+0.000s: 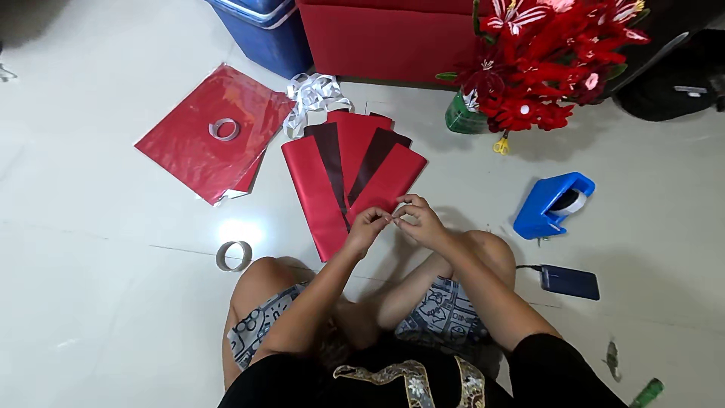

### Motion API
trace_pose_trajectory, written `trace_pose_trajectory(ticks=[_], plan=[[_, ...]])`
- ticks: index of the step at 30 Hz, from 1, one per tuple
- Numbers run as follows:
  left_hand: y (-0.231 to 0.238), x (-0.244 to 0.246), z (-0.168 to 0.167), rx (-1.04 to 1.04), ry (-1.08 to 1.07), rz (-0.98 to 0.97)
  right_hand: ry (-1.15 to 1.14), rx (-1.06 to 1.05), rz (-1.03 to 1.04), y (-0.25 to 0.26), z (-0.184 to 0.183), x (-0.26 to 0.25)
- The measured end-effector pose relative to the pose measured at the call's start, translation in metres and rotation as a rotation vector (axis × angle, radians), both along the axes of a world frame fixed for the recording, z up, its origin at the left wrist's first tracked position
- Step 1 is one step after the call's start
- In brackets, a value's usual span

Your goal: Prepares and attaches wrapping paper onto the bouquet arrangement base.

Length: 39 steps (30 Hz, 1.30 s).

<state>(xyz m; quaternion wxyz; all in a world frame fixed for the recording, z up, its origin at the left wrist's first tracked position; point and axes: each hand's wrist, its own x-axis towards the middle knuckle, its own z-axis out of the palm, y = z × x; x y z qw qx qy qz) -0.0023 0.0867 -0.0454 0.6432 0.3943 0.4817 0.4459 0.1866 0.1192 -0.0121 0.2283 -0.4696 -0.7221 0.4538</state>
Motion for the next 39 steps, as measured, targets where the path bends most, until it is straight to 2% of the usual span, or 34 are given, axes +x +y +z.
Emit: trace_pose_trajectory(ticks=[4, 9, 11, 14, 17, 24, 29, 35, 39], plan=[[0.032, -0.021, -0.016, -0.066, 0.087, 0.168, -0.21, -0.123, 0.037, 0.067, -0.009, -0.003], [0.078, -0.037, -0.047, -0.11, 0.162, 0.251, -0.383, -0.088, -0.208, 0.164, -0.054, -0.003], [0.092, -0.04, -0.052, -0.106, 0.185, 0.259, -0.478, -0.135, -0.263, 0.188, -0.059, -0.005], [0.109, -0.042, -0.058, -0.11, 0.235, 0.259, -0.486, -0.195, -0.277, 0.208, -0.066, -0.005], [0.124, -0.04, -0.068, -0.102, 0.263, 0.249, -0.408, -0.225, -0.284, 0.215, -0.067, 0.0], [0.144, -0.026, -0.074, -0.09, 0.223, 0.241, -0.009, -0.205, -0.23, 0.206, -0.073, 0.021], [0.149, -0.023, -0.076, -0.079, 0.293, 0.107, 0.21, -0.115, -0.18, 0.187, -0.088, 0.039], [0.147, -0.023, -0.067, -0.058, 0.474, -0.114, 0.26, -0.029, -0.102, 0.18, -0.099, 0.049], [0.15, -0.021, -0.072, 0.022, 0.564, -0.184, 0.273, -0.01, -0.078, 0.181, -0.1, 0.05]])
